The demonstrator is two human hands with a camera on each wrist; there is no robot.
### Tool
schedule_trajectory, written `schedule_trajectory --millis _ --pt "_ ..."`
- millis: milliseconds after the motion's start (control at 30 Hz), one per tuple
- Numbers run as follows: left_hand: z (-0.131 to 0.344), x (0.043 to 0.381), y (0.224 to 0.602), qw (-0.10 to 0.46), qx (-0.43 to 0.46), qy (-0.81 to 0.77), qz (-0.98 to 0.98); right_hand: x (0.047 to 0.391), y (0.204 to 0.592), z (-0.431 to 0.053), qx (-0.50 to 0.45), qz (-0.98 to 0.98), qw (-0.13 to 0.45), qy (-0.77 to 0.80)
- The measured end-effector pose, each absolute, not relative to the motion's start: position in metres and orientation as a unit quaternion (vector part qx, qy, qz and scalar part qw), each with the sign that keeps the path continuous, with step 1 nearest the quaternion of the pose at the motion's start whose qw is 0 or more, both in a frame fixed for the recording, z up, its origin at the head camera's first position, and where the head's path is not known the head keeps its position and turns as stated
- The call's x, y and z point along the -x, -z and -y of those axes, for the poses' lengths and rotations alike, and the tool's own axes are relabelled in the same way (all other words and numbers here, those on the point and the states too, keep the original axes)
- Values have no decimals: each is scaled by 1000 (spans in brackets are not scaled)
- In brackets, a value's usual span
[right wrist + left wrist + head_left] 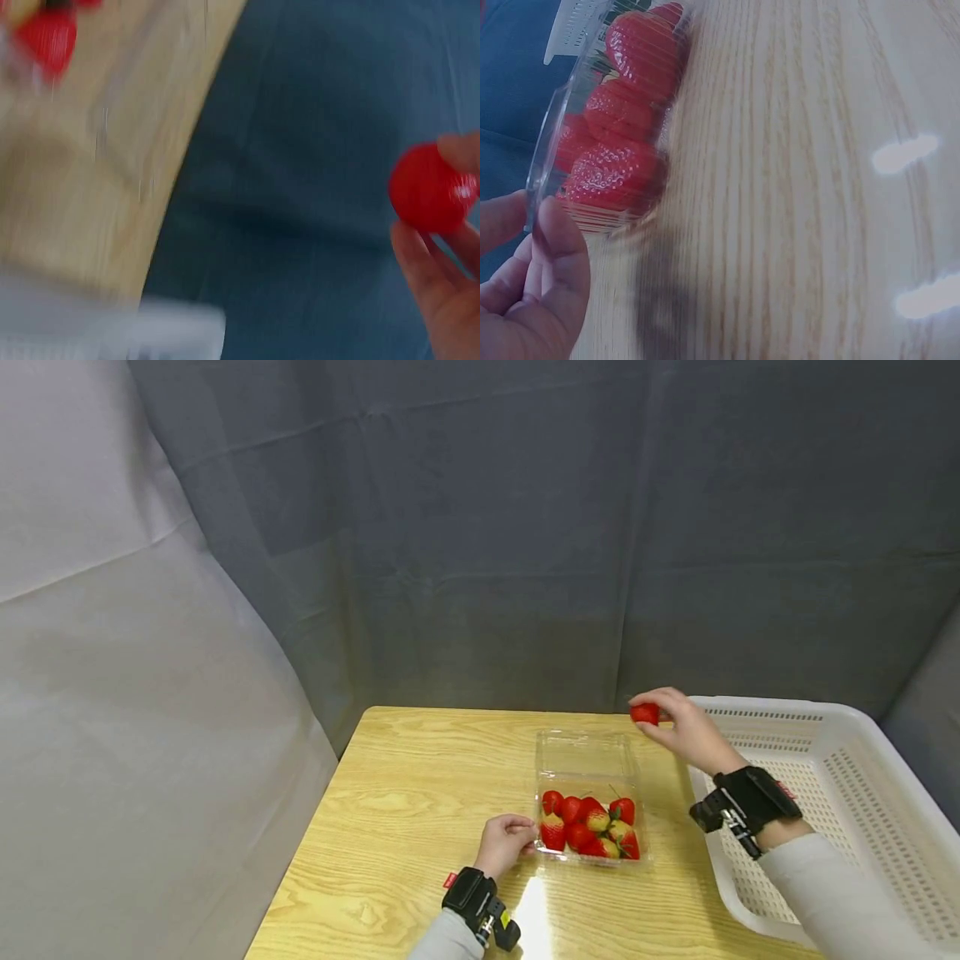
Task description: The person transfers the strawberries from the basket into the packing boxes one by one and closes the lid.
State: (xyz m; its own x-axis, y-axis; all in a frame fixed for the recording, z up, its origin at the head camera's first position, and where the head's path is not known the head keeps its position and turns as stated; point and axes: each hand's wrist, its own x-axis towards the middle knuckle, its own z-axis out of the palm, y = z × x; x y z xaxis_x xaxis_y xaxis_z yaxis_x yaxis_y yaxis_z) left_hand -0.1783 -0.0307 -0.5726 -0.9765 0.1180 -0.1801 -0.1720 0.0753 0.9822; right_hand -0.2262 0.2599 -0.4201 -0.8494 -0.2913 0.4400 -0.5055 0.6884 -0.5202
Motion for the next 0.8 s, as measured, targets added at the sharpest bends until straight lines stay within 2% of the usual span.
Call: schedule_trajectory --millis 67,233,367,567,800 --pt "30 179 572 109 19 -680 -725 225 427 -238 -265 898 121 -330" --pt "30 179 572 112 17 -684 -721 214 457 -200 -330 891 -31 -310" --pt "30 179 574 117 22 -692 -712 203 480 -180 -358 884 -107 -280" --pt "29 180 575 117 25 -688 -716 193 503 -165 -367 888 -153 -232" --pt "29 179 573 116 30 -687 -717 188 503 -160 -360 895 -154 -213"
